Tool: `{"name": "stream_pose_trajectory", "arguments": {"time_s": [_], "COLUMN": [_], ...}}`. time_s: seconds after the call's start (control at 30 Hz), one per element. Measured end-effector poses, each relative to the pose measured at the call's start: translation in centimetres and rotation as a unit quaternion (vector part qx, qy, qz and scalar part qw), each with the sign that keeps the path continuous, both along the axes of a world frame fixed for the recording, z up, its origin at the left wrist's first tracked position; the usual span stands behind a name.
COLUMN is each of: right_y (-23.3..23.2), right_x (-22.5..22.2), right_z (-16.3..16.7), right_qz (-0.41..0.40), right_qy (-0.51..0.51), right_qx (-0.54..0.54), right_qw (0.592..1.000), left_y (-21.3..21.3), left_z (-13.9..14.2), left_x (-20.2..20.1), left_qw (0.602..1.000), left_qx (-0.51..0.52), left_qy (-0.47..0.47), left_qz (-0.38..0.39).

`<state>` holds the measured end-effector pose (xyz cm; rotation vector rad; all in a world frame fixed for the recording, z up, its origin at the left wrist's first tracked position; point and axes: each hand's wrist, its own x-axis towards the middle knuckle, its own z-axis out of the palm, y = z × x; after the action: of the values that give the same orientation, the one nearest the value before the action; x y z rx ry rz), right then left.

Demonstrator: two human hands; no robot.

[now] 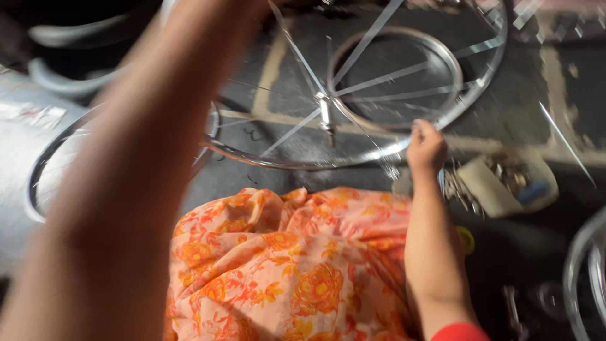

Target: The person assembles a bicycle wheel by inserting metal spokes through the rim and hub, then tightening them by hand. The person works on the wheel while seated on the floor, handling the rim, hub, and spokes throughout the clip.

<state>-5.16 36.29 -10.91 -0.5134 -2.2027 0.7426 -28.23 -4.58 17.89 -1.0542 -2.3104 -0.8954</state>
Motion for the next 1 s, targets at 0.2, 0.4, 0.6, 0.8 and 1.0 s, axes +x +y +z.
{"name": "stream_pose_trajectory", "arguments": {"time_s": [0.2, 0.4, 0.6, 0.8, 1.0], "right_y": [7.9, 6.7, 4.7, 4.3, 4.0], "right_x": [4.7, 5.8, 5.8, 5.6, 5.5], "right_z": [-6.9, -6.3, -5.6, -5.0, -4.8], "right_qz": [-0.148, -0.206, -0.222, -0.223, -0.227], "right_qy": [-0.374, -0.566, -0.597, -0.621, -0.629], "right_qx": [-0.147, -0.186, -0.175, -0.16, -0.156], "right_qw": [0.904, 0.776, 0.751, 0.735, 0.726], "left_y": [-0.8, -6.6, -8.3, -8.9, -8.6], "left_z": [0.4, -7.6, -13.2, -6.9, 1.6], "left_x": [3.3, 4.0, 6.4, 5.7, 3.3], "left_qw": [0.994, 0.964, 0.923, 0.952, 0.972], "left_qx": [0.009, 0.114, 0.189, 0.061, -0.104], "left_qy": [-0.108, -0.239, -0.334, -0.299, -0.205], "left_qz": [-0.023, 0.014, 0.015, -0.019, 0.047]}}
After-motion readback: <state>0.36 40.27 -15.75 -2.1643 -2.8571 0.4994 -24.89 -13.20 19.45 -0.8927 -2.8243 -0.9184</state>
